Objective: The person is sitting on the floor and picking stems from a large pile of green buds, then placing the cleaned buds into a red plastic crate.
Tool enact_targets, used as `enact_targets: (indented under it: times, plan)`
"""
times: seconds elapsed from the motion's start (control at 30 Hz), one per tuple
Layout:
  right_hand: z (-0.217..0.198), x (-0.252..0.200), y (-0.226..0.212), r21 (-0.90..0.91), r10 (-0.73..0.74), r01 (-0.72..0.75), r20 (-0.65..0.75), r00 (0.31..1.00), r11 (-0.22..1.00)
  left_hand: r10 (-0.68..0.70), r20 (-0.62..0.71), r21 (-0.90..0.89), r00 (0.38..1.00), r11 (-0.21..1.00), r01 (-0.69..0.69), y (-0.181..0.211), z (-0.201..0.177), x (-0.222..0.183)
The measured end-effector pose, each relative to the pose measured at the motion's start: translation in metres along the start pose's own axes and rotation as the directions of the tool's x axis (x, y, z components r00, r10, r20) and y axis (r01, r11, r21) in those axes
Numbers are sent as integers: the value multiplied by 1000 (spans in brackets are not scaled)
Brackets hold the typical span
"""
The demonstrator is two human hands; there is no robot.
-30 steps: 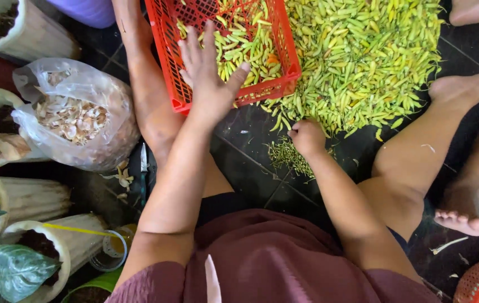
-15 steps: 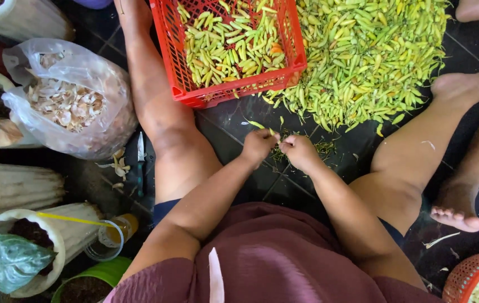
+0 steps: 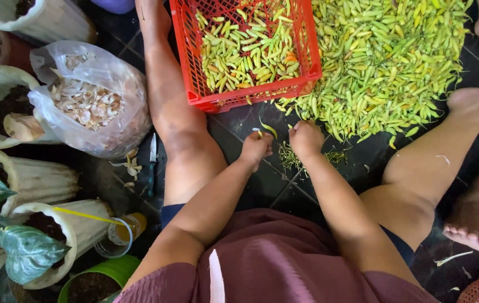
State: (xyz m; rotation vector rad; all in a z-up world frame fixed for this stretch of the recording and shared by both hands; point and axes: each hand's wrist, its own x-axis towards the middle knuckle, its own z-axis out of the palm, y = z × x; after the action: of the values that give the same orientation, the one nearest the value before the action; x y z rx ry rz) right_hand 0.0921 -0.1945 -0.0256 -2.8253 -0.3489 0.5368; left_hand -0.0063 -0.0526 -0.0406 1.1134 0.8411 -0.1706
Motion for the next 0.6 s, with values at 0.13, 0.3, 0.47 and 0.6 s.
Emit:
enact_targets:
  times: [0.13, 0.3, 0.47, 0.6]
  plan:
    - [3, -17, -8, 81, -28, 26, 24, 999, 996, 12, 18, 33, 1000, 999, -12, -15, 1, 17]
    - [-10, -52, -24, 216, -92, 64, 126, 988, 974, 47, 59, 96, 997, 994, -53, -37, 1, 33]
    - [-17, -49, -27, 86, -450, 443, 129, 883, 893, 78, -26, 131, 997, 989, -74, -35, -13, 36]
    - [-10, -25, -27, -149, -523, 532, 97, 847, 834, 12, -151, -133, 989, 991, -32, -7, -22, 40]
